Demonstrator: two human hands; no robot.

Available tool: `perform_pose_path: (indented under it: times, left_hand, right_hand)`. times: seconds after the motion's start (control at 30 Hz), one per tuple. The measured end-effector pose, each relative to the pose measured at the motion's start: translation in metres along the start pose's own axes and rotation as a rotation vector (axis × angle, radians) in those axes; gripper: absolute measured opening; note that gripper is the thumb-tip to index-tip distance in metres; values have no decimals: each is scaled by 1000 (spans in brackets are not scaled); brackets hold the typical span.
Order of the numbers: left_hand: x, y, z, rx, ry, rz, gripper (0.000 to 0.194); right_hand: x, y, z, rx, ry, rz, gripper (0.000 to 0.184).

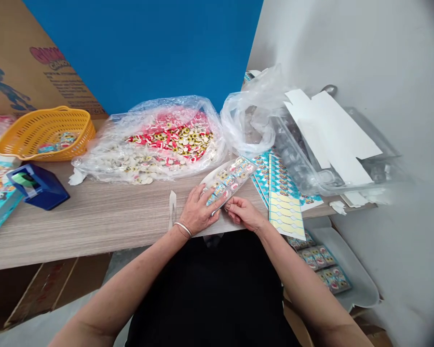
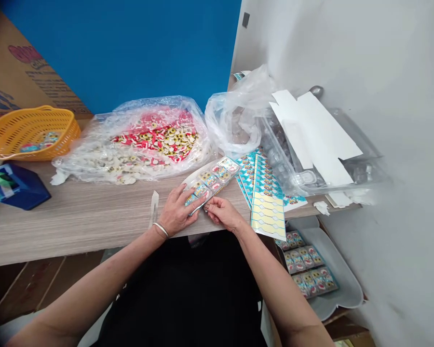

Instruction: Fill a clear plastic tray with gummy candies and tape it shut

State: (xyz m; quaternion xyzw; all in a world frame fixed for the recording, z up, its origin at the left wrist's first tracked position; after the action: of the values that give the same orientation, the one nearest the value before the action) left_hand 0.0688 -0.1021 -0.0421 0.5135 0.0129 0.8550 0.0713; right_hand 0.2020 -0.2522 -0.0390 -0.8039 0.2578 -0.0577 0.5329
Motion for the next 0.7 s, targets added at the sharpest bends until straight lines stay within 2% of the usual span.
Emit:
perform_pose_path:
  times: [0.23, 0.37, 0.5, 0.63, 0.7]
  left_hand:
    - [1, -1, 1, -7, -8, -3, 55]
    - [2, -1, 1, 0, -20, -14, 56]
    - [3, -1, 2, -1, -11, -12, 55]
    - [4, -1, 2, 0, 12, -10, 53]
    - [3, 0, 1, -5, 16, 4, 54]
  right_hand:
    - [-2, 8, 5, 78, 237, -348, 37]
    - [0, 6, 9, 165, 357, -691, 39]
    - [2, 1, 6, 100, 441, -1083, 39]
    - [7, -25, -6, 2, 484, -1338, 27]
    - [16, -53, -4, 58, 603, -1384, 26]
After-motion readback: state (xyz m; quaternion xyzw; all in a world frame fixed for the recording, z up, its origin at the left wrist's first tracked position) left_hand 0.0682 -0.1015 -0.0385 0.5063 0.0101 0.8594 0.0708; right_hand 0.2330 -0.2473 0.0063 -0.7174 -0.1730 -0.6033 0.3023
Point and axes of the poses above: each hand's wrist, its own z-axis towards the middle knuckle, its own x-axis out of the back of the hand, y = z × x, the point moved 1 cm from there along z, towards the middle knuckle, and after that the axes turned 5 degrees about -x, right-handed, at the moved point
